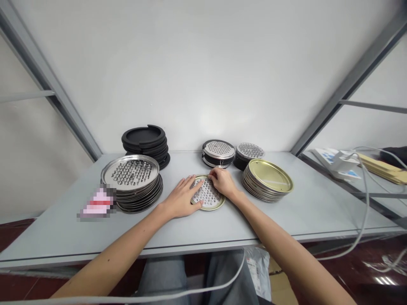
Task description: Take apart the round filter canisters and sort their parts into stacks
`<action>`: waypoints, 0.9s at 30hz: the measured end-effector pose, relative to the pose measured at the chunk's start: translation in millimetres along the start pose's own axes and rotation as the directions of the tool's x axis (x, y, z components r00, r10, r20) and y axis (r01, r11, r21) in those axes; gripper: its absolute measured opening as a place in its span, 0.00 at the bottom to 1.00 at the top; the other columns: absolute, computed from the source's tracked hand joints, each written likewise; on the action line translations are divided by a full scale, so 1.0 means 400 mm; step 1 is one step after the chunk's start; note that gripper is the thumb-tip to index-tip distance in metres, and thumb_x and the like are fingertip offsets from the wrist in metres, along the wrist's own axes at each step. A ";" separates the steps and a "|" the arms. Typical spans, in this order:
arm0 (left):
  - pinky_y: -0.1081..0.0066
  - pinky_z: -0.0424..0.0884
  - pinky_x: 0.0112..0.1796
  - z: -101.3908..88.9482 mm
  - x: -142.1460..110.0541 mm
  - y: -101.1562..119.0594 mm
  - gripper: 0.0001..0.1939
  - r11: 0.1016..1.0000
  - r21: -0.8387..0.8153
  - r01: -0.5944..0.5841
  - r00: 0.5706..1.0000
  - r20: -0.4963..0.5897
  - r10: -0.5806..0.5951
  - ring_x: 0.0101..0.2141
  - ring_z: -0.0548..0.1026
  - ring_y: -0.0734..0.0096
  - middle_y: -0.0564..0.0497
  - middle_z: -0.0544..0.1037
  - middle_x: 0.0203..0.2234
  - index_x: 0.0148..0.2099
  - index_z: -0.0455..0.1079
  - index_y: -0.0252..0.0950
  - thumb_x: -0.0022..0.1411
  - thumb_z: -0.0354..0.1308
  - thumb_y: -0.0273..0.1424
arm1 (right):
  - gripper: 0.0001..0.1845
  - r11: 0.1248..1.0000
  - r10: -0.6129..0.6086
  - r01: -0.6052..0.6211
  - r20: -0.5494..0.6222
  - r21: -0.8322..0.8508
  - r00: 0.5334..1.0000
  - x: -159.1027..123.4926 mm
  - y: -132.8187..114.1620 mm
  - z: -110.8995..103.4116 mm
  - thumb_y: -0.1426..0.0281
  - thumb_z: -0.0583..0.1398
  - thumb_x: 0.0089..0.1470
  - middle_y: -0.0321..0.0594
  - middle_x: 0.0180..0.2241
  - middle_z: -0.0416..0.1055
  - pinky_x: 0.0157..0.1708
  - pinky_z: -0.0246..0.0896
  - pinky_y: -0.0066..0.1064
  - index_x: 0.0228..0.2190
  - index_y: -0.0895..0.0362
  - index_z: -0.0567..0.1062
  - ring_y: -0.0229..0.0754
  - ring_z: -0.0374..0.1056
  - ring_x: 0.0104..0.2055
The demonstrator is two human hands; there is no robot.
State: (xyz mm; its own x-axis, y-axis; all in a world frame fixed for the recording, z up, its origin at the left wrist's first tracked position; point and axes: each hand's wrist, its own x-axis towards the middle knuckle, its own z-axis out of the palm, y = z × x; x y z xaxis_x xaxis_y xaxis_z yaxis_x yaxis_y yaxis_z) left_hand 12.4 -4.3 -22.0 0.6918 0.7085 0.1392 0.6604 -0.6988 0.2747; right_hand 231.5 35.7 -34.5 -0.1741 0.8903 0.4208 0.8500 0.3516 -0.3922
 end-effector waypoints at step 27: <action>0.55 0.45 0.62 -0.028 -0.008 -0.031 0.41 0.991 -0.045 0.127 0.992 0.029 -0.126 0.66 0.36 0.53 0.40 0.43 0.67 0.67 0.48 0.32 0.61 0.49 0.53 | 0.11 0.998 0.062 -0.061 0.015 -0.030 0.998 -0.008 0.014 -0.081 0.66 0.57 0.57 0.41 0.35 0.76 0.35 0.58 0.30 0.35 0.54 0.79 0.43 0.70 0.37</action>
State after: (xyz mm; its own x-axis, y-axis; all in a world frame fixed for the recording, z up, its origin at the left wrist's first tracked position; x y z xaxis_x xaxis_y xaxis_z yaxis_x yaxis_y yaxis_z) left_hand -1.3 3.3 -15.1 0.6115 0.7876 0.0764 0.7289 -0.5982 0.3331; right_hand 253.1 25.4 -11.5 -0.1284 0.9145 0.3838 0.8736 0.2875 -0.3926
